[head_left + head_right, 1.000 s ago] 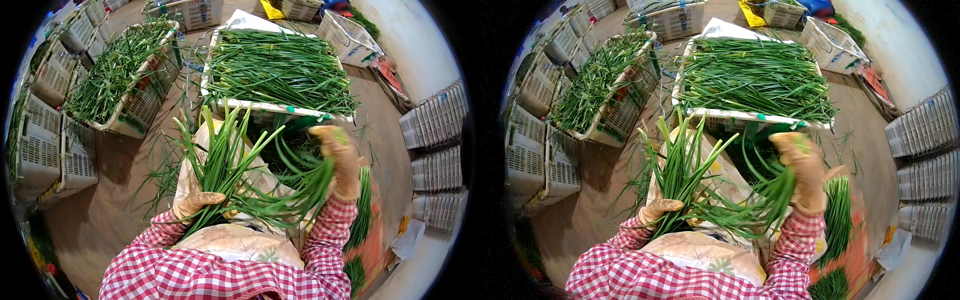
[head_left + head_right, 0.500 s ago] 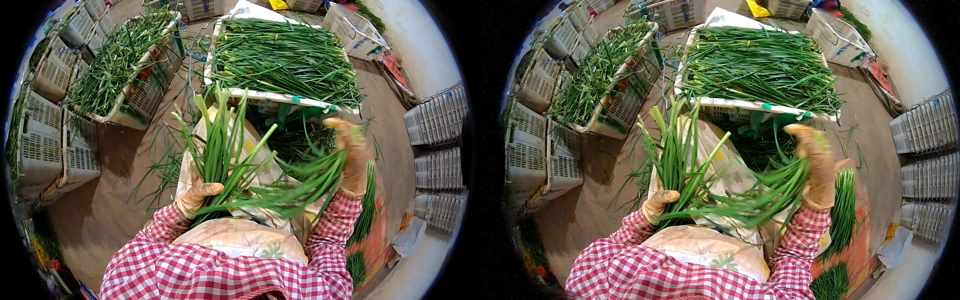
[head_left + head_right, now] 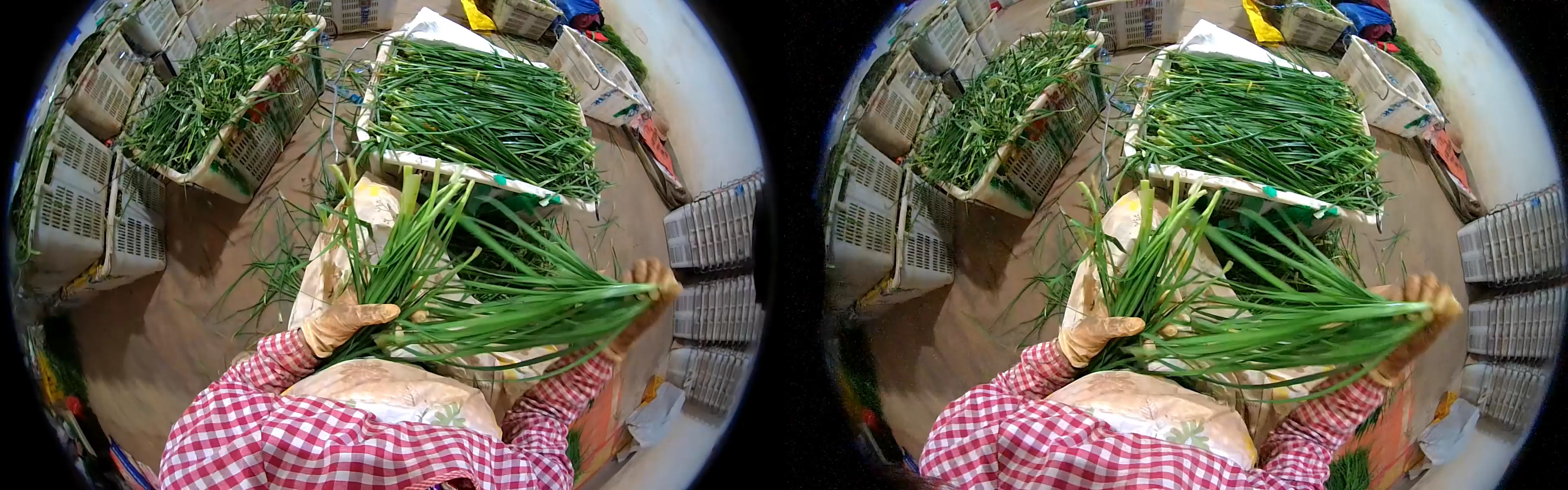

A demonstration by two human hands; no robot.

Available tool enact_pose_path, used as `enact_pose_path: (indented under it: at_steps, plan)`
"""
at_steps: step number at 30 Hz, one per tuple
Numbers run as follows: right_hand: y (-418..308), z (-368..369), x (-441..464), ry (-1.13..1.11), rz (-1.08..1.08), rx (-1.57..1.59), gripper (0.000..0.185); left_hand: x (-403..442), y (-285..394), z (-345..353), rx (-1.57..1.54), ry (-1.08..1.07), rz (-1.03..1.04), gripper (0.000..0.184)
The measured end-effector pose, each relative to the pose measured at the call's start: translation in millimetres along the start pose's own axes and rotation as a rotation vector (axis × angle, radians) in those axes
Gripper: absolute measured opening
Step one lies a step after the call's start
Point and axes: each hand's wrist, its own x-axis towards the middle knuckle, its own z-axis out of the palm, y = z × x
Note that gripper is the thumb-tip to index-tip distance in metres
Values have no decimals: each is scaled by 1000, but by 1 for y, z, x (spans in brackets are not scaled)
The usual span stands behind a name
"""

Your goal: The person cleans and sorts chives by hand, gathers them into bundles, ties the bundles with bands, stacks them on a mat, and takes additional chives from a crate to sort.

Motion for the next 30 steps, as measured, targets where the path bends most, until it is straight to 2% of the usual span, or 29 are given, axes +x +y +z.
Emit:
enact_pose_path:
  at_steps: [1,2,3,5,6,7,8,9,11,13,14,15,16,17,19,20,21,23,25,27,29,30]
  plan:
    - [-11,-9,2,-210,65,264,35,1,0,0,-12,2,8,59]
    - [-15,-5,-4,-175,23,225,38,2,-1,-1,-55,-9,-49,62]
    - [-13,3,-10,-38,-75,60,38,2,-3,0,-100,-19,-109,66]
    - [-1,13,-13,-106,-9,109,38,6,-16,-12,-79,-36,-143,66]
    - [11,25,-18,-107,-13,108,38,8,-19,-12,-120,-57,-71,65]
    - [25,39,-22,222,52,-27,38,10,-23,-13,-159,-79,-1,64]
    - [37,47,-24,554,113,-160,39,8,-28,-25,-160,-116,-103,64]
    - [56,36,-25,382,108,-123,39,6,-29,-27,-156,-124,-106,64]
    - [86,52,-17,197,78,-38,37,4,-29,-28,-316,-213,-158,65]
    - [83,81,-6,388,79,36,35,1,-27,-22,-359,-274,-170,67]
    - [76,84,-2,452,78,61,34,-3,-20,-6,-366,-101,-108,64]
    - [58,67,6,241,151,-6,30,-4,-15,2,-370,70,-43,61]
    - [48,54,10,31,224,-73,26,-4,-13,-2,-273,75,-24,62]
    - [40,61,15,32,222,-73,26,-5,-9,-1,-271,73,-25,62]
    - [18,77,29,278,150,-868,21,-3,-1,5,-1,41,57,62]
    - [22,87,30,314,20,-1041,18,2,-1,7,63,47,148,55]
    - [27,91,24,322,14,-1050,18,5,-3,6,62,35,144,55]
    - [40,96,9,-8,90,-1046,20,6,-9,1,179,97,-5,48]
    - [55,123,-6,-135,213,-959,22,7,-14,-1,176,122,-14,43]
    - [83,132,-9,-229,58,-1113,26,5,-16,-9,115,66,-261,52]
    - [100,140,-9,-297,45,-1265,30,5,-23,-2,168,107,-202,50]
    - [112,141,-13,-244,149,-1100,28,3,-22,3,209,154,-159,50]
